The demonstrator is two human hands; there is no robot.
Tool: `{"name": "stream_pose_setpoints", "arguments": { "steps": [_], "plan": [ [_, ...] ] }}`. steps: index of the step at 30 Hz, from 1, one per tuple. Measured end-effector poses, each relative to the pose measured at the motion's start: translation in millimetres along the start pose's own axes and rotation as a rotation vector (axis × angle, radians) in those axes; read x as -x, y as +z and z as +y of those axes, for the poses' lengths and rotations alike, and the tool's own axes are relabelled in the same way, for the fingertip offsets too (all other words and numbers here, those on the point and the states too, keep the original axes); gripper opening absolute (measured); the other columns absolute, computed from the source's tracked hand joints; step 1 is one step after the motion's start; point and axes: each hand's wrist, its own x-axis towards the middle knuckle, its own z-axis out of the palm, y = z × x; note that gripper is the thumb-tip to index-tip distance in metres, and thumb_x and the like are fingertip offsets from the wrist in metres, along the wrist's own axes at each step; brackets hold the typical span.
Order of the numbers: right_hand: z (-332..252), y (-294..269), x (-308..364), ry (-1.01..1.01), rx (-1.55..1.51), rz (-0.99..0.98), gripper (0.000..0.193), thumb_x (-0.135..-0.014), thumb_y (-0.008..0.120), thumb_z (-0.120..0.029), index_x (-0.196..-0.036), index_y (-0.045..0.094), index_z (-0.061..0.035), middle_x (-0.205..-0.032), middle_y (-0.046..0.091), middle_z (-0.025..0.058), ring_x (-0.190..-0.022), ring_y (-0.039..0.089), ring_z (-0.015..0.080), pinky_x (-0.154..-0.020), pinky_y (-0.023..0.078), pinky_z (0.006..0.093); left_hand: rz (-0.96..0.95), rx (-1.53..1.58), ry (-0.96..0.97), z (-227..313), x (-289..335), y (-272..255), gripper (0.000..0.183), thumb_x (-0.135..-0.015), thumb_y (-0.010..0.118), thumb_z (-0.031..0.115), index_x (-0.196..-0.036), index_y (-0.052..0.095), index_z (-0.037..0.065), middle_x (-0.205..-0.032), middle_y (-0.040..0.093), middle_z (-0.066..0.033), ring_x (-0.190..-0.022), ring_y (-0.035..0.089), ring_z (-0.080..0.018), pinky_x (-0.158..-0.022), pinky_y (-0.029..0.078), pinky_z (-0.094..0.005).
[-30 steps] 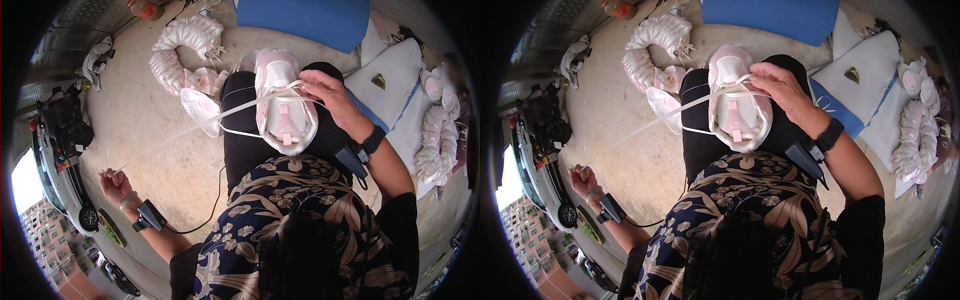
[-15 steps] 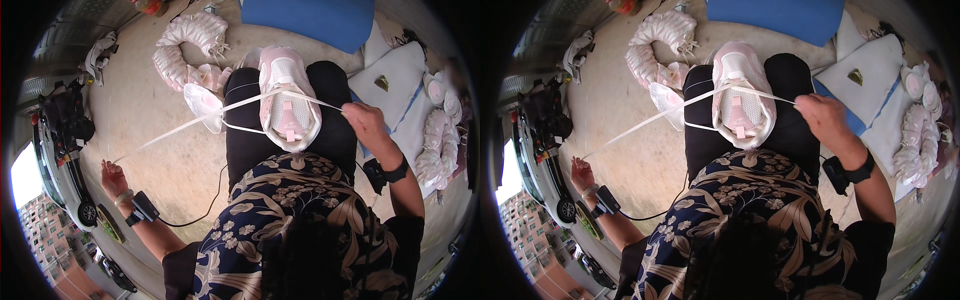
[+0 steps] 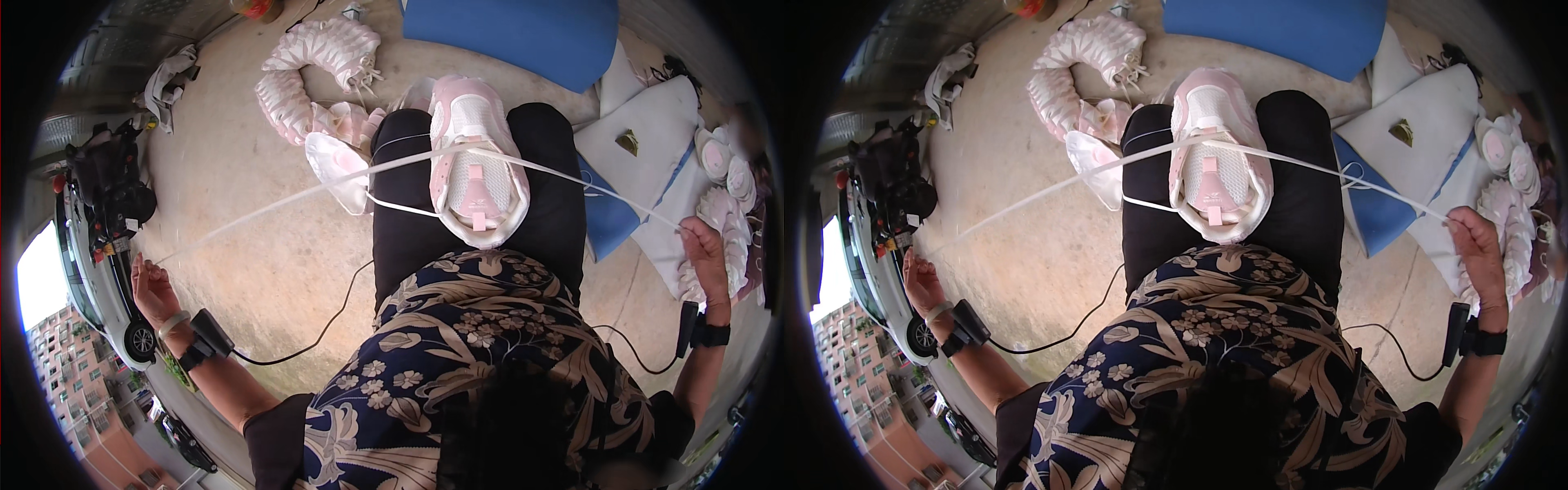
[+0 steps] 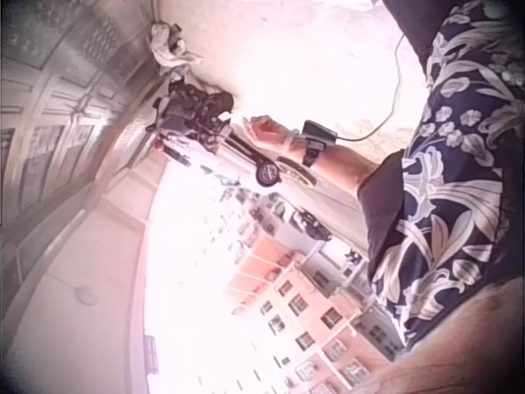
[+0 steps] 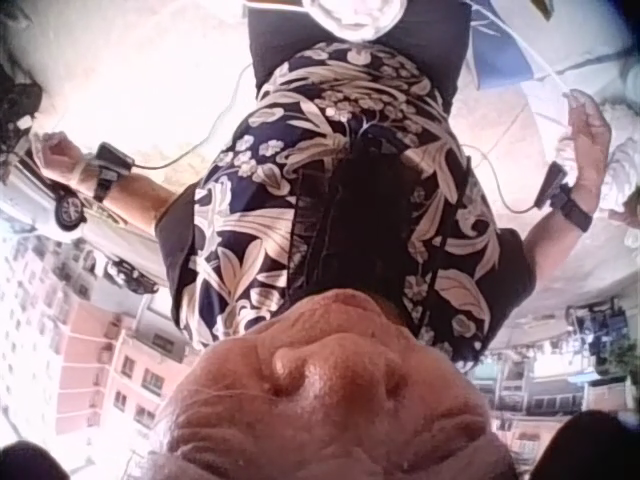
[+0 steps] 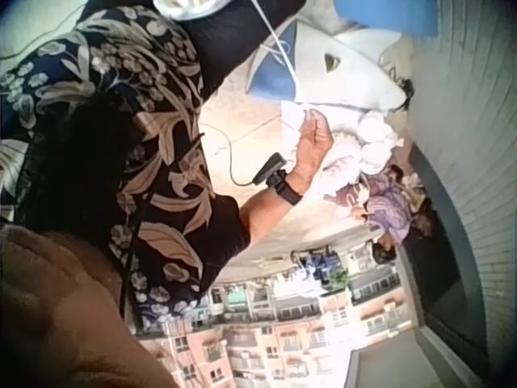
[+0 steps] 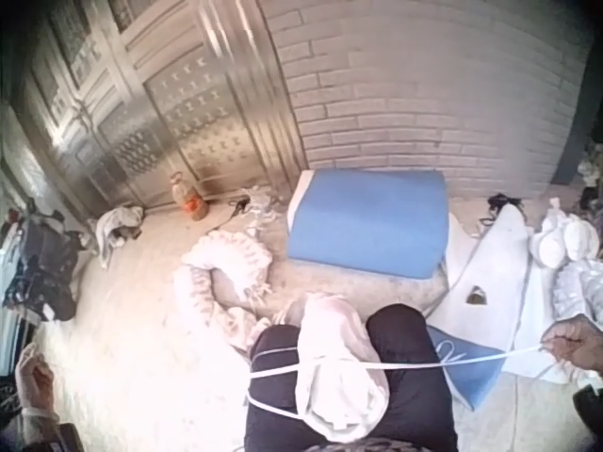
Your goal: The recorder is lacing a white and pink sneaker while seated in a workshop area.
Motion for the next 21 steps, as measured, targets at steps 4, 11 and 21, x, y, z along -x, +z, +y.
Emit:
{"name": "stream_pose_setpoints", "arguments": {
  "steps": [4, 11, 21],
  "plan": [
    [51.6, -29.2, 2.9, -0.160, 0.242, 0.212, 0.015, -0.090, 0.053, -0.012, -0.094, 0.056, 0.0029, -0.081, 0.055, -0.0003, -0.072, 0.049, 0.0098, -0.067, 0.041, 0.0222, 0.003, -0.084, -0.066, -9.7, -6.3, 1.5, 0.027, -0.085, 0.057, 0.006, -0.111, 0.054, 0.001, -0.074, 0.053, 0.0006, -0.063, 0.048, -0.0072, -0.058, 0.042, -0.0186],
    [199.7, -118.0, 18.6, -0.150, 0.417, 0.364, 0.023, -0.090, 0.054, -0.013, -0.105, 0.057, 0.0034, -0.098, 0.062, 0.0079, -0.089, 0.056, 0.0158, -0.083, 0.044, 0.0273, -0.277, -0.709, -0.252, -44.4, -12.6, 2.2, 0.038, -0.073, 0.056, -0.004, -0.110, 0.058, 0.004, -0.070, 0.053, 0.0019, -0.060, 0.052, -0.0079, -0.056, 0.045, -0.0215],
    [249.8, -203.0, 58.4, -0.224, 1.284, 0.606, 0.018, -0.087, 0.057, -0.014, -0.101, 0.063, -0.0044, -0.102, 0.065, 0.0118, -0.094, 0.061, 0.0242, -0.082, 0.047, 0.0327, -0.366, -1.468, 0.175, -111.8, -38.7, -25.2, 0.006, -0.073, 0.069, 0.014, -0.075, 0.067, 0.009, -0.067, 0.059, -0.0105, -0.061, 0.059, -0.0216, -0.058, 0.046, -0.0325]
  ]
}}
